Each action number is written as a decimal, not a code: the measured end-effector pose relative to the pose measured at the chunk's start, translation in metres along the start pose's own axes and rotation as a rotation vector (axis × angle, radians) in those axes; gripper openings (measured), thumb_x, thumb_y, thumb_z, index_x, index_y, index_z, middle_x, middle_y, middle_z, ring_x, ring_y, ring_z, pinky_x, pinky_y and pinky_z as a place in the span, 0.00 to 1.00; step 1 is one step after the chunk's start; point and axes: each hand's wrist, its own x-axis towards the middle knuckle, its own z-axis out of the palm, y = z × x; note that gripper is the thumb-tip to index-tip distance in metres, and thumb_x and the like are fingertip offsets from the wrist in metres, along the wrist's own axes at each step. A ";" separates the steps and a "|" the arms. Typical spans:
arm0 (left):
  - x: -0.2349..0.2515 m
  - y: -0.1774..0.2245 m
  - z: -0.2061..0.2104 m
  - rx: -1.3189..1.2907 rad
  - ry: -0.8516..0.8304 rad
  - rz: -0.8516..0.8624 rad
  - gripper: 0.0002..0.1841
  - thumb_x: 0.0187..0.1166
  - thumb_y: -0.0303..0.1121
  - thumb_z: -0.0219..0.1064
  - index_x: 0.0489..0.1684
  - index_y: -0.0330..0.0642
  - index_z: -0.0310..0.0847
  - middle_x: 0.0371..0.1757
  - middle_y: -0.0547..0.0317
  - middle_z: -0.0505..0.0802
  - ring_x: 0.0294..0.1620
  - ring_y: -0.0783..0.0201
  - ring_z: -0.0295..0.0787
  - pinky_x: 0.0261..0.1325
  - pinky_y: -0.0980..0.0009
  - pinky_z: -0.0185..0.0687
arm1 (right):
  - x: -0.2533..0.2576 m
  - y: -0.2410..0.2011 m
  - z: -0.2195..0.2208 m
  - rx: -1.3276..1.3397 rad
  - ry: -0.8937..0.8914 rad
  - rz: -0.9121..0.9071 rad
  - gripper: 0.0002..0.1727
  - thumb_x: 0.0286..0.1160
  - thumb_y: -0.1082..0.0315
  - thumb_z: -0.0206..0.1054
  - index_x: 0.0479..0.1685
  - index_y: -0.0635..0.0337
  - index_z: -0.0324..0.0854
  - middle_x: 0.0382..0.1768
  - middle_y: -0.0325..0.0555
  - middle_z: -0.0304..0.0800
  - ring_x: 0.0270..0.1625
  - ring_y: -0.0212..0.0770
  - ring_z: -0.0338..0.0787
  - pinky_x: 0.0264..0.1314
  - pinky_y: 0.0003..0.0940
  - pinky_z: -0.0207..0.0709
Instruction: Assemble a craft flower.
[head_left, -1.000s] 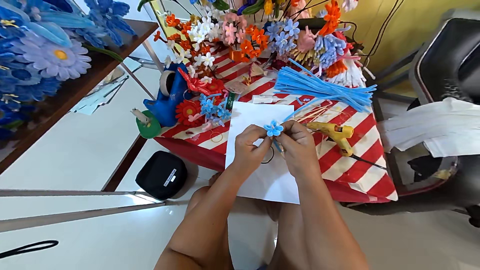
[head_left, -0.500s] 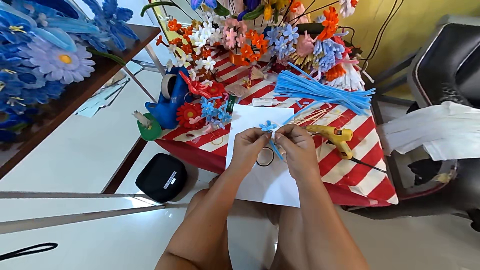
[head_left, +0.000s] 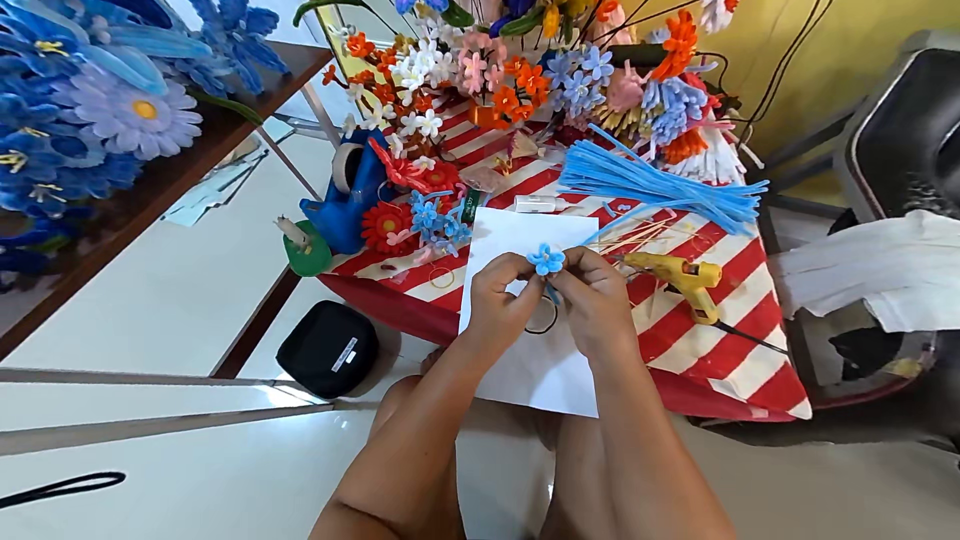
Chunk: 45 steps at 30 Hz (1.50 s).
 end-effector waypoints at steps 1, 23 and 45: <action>0.000 0.001 -0.001 -0.008 0.001 -0.005 0.03 0.72 0.19 0.68 0.33 0.29 0.88 0.35 0.59 0.92 0.41 0.75 0.89 0.52 0.75 0.87 | 0.000 0.000 0.001 0.013 -0.003 0.006 0.06 0.70 0.79 0.64 0.32 0.58 0.82 0.28 0.35 0.87 0.33 0.27 0.86 0.43 0.23 0.83; 0.002 0.008 -0.007 -0.190 0.029 -0.046 0.08 0.76 0.21 0.67 0.43 0.42 0.91 0.47 0.66 0.94 0.51 0.73 0.90 0.60 0.69 0.88 | 0.001 -0.004 -0.006 0.100 -0.037 0.050 0.09 0.70 0.80 0.60 0.35 0.57 0.83 0.31 0.37 0.88 0.36 0.29 0.88 0.48 0.28 0.86; 0.014 -0.006 0.006 -0.492 0.072 -0.490 0.09 0.77 0.17 0.63 0.37 0.40 0.87 0.31 0.63 0.93 0.31 0.74 0.89 0.41 0.76 0.88 | 0.014 0.001 -0.018 -0.252 0.028 -0.080 0.09 0.69 0.78 0.64 0.46 0.62 0.80 0.36 0.36 0.86 0.38 0.25 0.87 0.45 0.21 0.83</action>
